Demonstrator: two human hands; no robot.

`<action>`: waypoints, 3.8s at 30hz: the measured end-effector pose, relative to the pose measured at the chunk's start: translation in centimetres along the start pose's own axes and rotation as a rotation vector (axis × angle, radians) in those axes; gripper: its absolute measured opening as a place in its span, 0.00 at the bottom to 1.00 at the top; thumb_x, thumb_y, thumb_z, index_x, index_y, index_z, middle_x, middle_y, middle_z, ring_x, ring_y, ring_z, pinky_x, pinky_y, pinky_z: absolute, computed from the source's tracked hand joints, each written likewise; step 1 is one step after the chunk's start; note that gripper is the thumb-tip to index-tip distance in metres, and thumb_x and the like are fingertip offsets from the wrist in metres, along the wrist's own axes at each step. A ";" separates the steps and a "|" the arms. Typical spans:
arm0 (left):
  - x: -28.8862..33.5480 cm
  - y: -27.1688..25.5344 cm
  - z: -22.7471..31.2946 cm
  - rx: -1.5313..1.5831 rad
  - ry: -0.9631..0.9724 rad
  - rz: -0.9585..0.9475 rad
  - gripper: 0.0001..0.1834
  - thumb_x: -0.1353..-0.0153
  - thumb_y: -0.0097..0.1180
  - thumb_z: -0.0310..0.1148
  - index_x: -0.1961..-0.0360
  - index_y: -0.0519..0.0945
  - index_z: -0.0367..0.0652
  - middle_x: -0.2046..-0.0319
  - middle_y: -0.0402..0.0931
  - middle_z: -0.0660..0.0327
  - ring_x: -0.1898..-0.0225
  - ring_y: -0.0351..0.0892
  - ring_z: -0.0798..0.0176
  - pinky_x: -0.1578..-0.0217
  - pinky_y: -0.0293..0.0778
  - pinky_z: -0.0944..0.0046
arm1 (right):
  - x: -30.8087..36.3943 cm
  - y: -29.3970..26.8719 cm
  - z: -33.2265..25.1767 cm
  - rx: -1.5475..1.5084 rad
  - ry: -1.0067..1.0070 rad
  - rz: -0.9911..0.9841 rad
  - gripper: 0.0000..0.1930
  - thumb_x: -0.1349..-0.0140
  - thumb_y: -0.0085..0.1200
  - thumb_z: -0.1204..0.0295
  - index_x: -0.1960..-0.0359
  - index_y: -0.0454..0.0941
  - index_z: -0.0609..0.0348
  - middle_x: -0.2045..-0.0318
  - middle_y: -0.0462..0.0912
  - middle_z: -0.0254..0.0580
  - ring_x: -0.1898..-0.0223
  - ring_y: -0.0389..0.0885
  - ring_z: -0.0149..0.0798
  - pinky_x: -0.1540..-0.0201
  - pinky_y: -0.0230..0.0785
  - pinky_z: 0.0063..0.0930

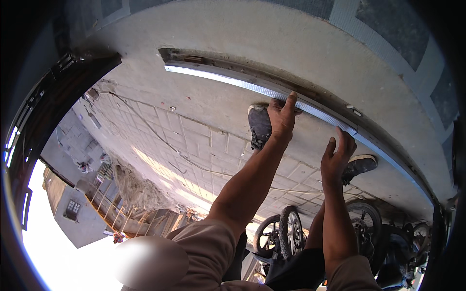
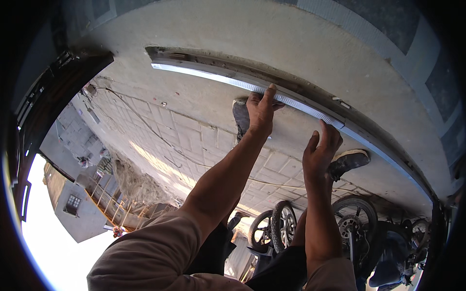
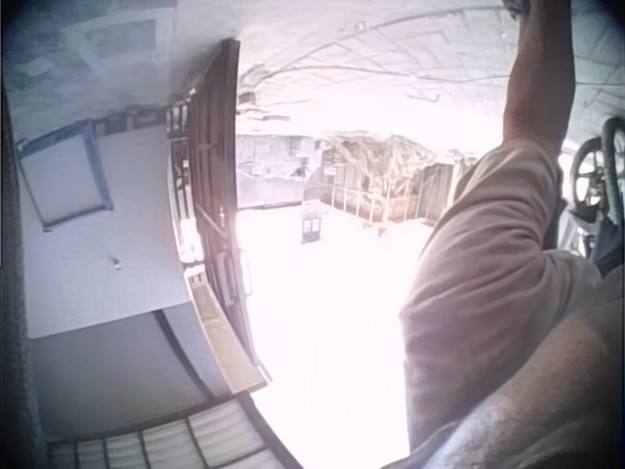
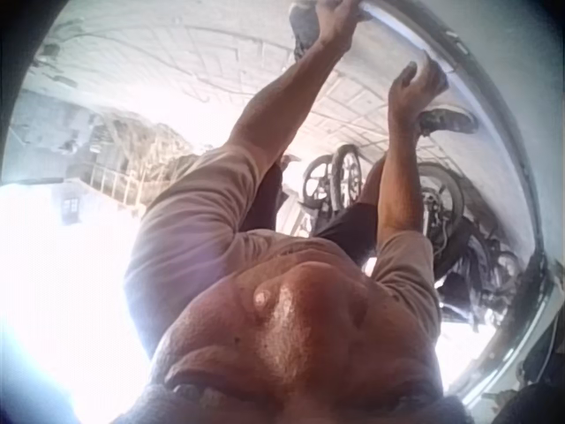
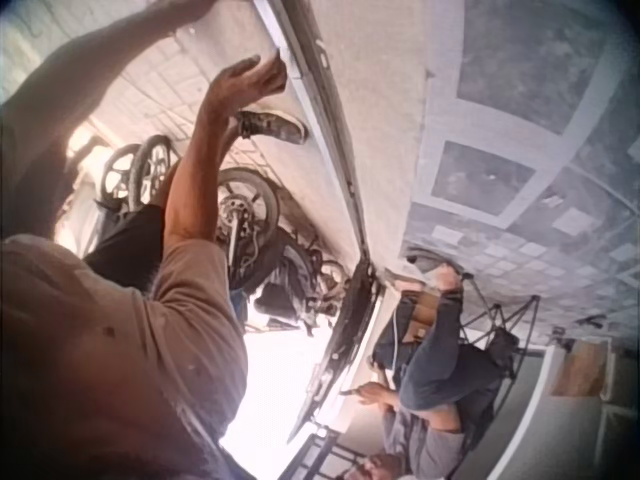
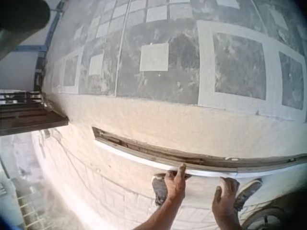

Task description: The person prepares the ground by removing debris and then installs a metal threshold strip at a doorway using a trowel and hammer.

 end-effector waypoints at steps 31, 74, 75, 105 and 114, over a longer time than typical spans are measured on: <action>-3.7 -6.4 2.4 -0.349 -0.126 0.007 0.24 0.30 0.55 0.51 0.53 0.73 0.38 0.67 0.77 0.56 0.61 0.83 0.55 0.55 0.83 0.49 | 1.5 3.2 16.8 -0.582 1.325 0.406 0.35 0.36 0.53 0.44 0.57 0.78 0.75 0.56 0.81 0.71 0.50 0.80 0.66 0.45 0.69 0.49; 41.2 -17.2 40.1 -2.275 -0.118 -1.180 0.36 0.27 0.44 0.53 0.23 0.52 0.57 0.24 0.47 0.49 0.24 0.46 0.41 0.36 0.56 0.33 | 53.7 -19.2 -25.2 -0.725 1.123 0.735 0.22 0.38 0.56 0.59 0.49 0.82 0.61 0.58 0.86 0.56 0.54 0.85 0.53 0.48 0.76 0.42; 42.6 -16.9 40.3 -2.303 -0.077 -1.192 0.35 0.27 0.43 0.53 0.24 0.52 0.56 0.24 0.48 0.50 0.24 0.47 0.41 0.36 0.57 0.33 | 55.6 -19.2 -25.2 -0.723 1.113 0.795 0.21 0.39 0.56 0.59 0.50 0.82 0.62 0.59 0.86 0.56 0.54 0.85 0.53 0.49 0.76 0.41; 57.2 -0.2 17.3 -2.242 0.490 -1.411 0.24 0.30 0.47 0.43 0.38 0.67 0.44 0.46 0.75 0.53 0.47 0.77 0.50 0.59 0.74 0.41 | 80.9 8.7 -44.4 -1.565 1.727 1.335 0.11 0.40 0.58 0.67 0.61 0.82 0.62 0.74 0.83 0.38 0.74 0.84 0.34 0.75 0.77 0.30; 62.7 -18.9 1.1 -2.316 1.669 -2.263 0.18 0.38 0.58 0.41 0.59 0.85 0.34 0.59 0.83 0.39 0.55 0.84 0.43 0.53 0.76 0.53 | 99.5 14.4 -44.2 -1.584 1.779 1.707 0.12 0.39 0.56 0.70 0.56 0.80 0.65 0.73 0.82 0.41 0.76 0.81 0.34 0.78 0.73 0.29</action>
Point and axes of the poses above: each hand's wrist, its own x-axis away from the middle knuckle, its own y-axis out of the palm, z = x × y, the point moved 6 cm from there along -x, towards the middle knuckle
